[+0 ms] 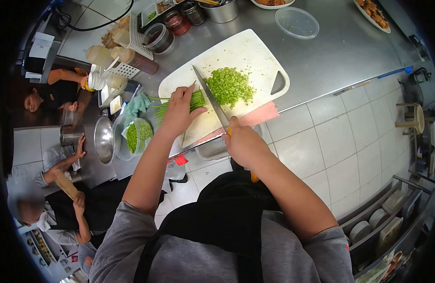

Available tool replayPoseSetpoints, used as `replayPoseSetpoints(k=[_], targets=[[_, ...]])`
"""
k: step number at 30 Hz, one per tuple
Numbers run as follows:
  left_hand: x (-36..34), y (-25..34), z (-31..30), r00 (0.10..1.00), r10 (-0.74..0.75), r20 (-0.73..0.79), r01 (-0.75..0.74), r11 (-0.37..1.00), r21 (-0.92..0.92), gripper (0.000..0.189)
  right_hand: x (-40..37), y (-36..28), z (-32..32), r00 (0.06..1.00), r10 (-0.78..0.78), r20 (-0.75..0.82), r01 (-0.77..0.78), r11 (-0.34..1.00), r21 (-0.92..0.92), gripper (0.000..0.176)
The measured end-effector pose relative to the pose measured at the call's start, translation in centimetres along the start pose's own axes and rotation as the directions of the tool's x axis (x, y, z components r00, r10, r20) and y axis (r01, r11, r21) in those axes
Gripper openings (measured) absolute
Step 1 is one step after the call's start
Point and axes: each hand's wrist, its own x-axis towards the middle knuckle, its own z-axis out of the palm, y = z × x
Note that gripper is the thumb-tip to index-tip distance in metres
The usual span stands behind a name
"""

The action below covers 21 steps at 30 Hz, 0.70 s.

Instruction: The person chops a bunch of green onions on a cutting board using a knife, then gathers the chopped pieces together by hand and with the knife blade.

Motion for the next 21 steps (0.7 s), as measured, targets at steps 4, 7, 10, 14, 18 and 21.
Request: replayPoseSetpoints(k=[4,7,10,14,18,21], targets=[[0.4,-0.5,0.2,1.000,-0.022,0.018,0.021,0.999,0.026,0.090,-0.1,0.9,-0.8,0.999,-0.030,0.024,0.030,1.000,0.001,0.031],[1.1,-1.1,0.0,0.998,0.007,-0.056,-0.001,0.995,0.103,0.088,0.0,1.2,-1.5,0.998,-0.050,0.035,0.051,0.999,-0.015,0.030],[2.6,-1.6,-1.2,1.000,0.016,0.011,-0.016,1.000,0.013,0.083,0.1,1.7,-1.8,0.997,-0.059,0.053,0.060,0.998,-0.029,0.030],[2.1,-1.0,-1.0,0.994,0.043,0.098,-0.029,0.990,-0.138,0.062,-0.1,1.7,-2.3,0.996,-0.066,0.066,0.068,0.997,-0.025,0.029],[0.6,0.8,0.4,0.998,0.005,0.068,0.003,0.994,-0.112,0.049,-0.1,2.2,-2.2,0.995,-0.070,0.070,0.073,0.997,-0.033,0.028],[-0.1,1.1,1.7,0.996,0.088,-0.022,-0.088,0.996,-0.002,0.047,-0.3,2.3,-2.4,0.994,-0.102,0.039,0.104,0.993,-0.058,0.029]])
